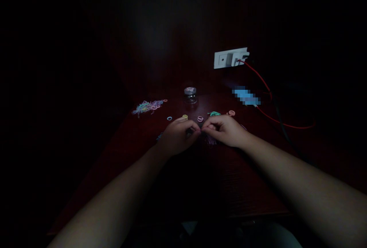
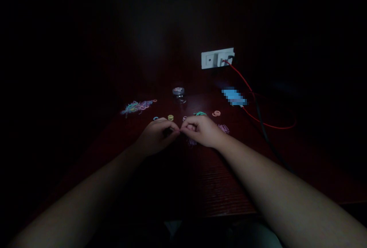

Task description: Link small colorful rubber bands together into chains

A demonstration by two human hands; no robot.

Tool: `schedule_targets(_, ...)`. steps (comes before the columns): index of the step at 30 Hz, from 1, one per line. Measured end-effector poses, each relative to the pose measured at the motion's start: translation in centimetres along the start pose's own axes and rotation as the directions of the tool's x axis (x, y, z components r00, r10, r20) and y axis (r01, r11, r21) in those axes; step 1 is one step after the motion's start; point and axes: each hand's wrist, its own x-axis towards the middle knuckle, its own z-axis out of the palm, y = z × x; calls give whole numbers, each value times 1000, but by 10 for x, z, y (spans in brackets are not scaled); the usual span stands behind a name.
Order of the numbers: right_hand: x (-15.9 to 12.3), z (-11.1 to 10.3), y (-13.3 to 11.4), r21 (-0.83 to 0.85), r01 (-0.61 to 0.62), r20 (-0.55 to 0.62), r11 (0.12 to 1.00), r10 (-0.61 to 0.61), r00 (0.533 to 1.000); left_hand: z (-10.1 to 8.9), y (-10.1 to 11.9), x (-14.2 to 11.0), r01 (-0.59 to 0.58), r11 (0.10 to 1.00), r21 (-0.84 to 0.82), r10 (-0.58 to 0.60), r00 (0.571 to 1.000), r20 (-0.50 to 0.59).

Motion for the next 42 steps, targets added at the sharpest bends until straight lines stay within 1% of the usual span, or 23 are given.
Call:
schedule_targets(6, 0, 0, -3, 19, 8, -22, 1000, -8, 1000, 0, 1, 0, -7, 1000, 1, 7, 1000, -19)
schedule_targets(13, 1, -1, -3, 31, 24, -12, 999, -23, 1000, -1, 0, 1, -17, 1000, -10, 17, 1000, -9)
schedule_targets(26, 0, -1, 0, 38, 25, -27, 999, -24, 999, -4, 1, 2, 18, 1000, 15, -18, 1000, -9)
schedule_targets(33, 1, -2, -2, -18, 26, -54, 1000, -26, 998, -2, -2, 1, 0, 1000, 9, 0, 1000, -25)
schedule_targets(42, 0, -2, 1, 3, 19, -52, 1000, -19, 998, -5, 0, 1, 25, 1000, 6, -25, 999, -24)
